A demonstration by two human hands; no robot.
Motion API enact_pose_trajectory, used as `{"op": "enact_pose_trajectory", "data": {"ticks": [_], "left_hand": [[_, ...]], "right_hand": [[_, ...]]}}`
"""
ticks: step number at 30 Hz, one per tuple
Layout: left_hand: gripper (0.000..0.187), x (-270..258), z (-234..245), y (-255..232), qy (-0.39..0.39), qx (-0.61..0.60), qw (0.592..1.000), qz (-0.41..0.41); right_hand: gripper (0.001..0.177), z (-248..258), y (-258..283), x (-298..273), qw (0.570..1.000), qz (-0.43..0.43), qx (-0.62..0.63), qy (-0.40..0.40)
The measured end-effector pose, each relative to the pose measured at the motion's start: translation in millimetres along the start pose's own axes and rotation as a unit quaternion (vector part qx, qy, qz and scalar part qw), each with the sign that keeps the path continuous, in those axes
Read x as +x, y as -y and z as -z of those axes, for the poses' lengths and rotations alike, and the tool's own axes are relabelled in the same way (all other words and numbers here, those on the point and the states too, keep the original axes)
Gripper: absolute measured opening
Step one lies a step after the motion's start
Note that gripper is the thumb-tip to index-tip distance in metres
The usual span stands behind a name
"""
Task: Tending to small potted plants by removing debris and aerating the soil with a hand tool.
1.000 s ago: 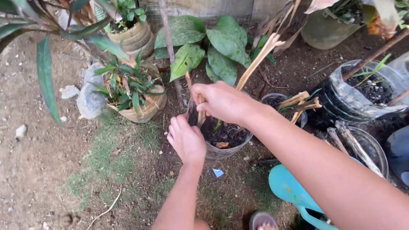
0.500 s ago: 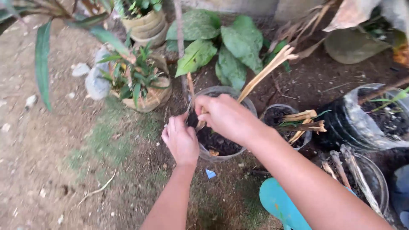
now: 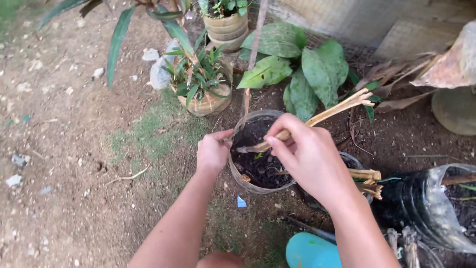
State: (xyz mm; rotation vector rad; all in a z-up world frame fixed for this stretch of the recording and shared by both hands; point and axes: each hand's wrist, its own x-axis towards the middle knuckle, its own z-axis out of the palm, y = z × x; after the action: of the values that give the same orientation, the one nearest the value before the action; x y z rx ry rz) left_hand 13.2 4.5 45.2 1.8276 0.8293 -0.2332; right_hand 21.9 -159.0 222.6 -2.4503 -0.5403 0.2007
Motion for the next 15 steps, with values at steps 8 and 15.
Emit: {"op": "enact_pose_trajectory", "data": {"ticks": [8,15], "left_hand": [[0.035,1,-9,-1,-0.037,0.008,0.999,0.009],[0.035,4,-6,0,-0.025,0.050,0.998,-0.005]], "right_hand": [[0.008,47,-14,-31,0.995,-0.020,0.099,-0.019],[0.009,56,-40,-56,0.983,-0.141,0.118,-0.014]]}}
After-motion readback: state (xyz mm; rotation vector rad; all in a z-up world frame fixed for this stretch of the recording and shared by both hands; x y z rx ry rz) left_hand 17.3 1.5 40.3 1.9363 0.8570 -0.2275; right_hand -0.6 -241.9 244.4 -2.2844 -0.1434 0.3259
